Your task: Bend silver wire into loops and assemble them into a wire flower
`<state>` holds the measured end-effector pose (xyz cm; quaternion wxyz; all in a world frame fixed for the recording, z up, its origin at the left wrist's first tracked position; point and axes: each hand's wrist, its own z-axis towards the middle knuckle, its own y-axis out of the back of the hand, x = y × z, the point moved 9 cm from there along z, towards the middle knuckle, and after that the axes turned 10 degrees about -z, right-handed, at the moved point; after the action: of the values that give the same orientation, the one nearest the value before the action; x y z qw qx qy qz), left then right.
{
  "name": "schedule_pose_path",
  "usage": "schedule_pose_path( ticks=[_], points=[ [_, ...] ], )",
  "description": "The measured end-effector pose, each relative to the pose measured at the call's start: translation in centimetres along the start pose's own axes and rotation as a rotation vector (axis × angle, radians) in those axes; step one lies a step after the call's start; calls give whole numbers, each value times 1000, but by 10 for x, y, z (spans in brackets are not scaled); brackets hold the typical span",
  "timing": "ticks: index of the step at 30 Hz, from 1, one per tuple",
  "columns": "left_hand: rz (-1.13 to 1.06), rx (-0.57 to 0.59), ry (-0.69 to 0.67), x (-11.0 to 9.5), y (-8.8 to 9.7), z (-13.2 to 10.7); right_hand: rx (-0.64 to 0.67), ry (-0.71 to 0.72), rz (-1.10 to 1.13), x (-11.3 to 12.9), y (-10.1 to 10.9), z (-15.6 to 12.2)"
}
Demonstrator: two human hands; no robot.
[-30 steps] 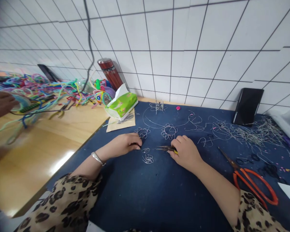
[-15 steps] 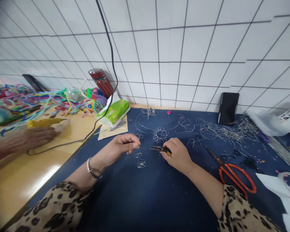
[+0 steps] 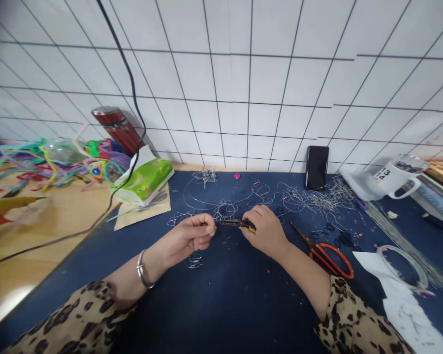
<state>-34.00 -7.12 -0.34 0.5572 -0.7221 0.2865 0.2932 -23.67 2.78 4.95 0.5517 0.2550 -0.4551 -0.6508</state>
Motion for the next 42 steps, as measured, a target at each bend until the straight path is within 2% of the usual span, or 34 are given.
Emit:
schedule_pose_path(
  ticks=[7, 14, 22, 31, 36, 42],
  points=[
    [-71, 63, 36, 8, -9, -4, 93, 70, -37, 10, 3, -6],
    [-44, 65, 90, 16, -16, -2, 145, 108, -53, 15, 1, -18],
    [-62, 141, 103, 10, -44, 7, 83, 86, -66, 14, 20, -26],
    [-90, 196, 174, 28, -71, 12, 30, -52, -80, -7, 44, -54],
    [-92, 203, 217, 36, -77, 16, 36, -34, -47, -10, 40, -63],
    [-79, 203, 263, 47, -73, 17, 12, -18, -65, -16, 35, -66]
  ],
)
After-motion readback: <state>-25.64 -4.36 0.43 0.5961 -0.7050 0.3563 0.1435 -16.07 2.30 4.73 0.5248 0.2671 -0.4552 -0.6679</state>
